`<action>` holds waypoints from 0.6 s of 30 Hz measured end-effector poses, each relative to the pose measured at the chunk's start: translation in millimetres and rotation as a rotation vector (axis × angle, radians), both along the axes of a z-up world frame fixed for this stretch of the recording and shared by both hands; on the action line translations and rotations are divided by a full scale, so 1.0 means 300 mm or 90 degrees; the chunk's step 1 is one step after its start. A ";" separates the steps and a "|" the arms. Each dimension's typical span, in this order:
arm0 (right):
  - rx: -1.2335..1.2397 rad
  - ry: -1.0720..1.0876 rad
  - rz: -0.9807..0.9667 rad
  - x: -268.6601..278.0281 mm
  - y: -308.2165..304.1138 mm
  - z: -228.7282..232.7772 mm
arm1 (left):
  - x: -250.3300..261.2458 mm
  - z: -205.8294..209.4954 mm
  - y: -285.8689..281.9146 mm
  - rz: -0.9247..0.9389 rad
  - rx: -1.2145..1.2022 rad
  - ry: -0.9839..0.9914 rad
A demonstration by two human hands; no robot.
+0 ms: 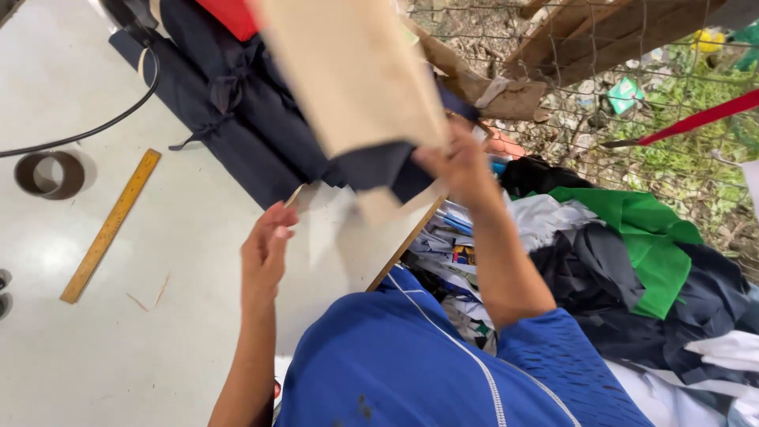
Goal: The person cuts a piece of dark fabric using shears, then folds and rolls the cut pieces. They also handle a paper pattern, unfolding it on the table.
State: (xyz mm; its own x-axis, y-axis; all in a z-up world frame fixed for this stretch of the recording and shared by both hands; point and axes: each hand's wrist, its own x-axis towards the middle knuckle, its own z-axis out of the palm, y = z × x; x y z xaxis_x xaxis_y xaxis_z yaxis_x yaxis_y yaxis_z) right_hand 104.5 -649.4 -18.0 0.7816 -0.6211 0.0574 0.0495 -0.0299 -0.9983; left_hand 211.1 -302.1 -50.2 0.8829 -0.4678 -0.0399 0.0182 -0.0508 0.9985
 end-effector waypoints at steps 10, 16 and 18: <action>0.120 0.158 0.350 0.031 0.527 -0.266 | -0.022 -0.242 0.145 0.238 -0.144 0.354; 0.160 0.133 0.530 0.092 0.625 -0.241 | -0.073 -0.277 0.318 0.241 -0.194 0.409; 0.071 0.145 0.530 0.113 0.658 -0.219 | -0.073 -0.253 0.335 0.309 0.194 0.058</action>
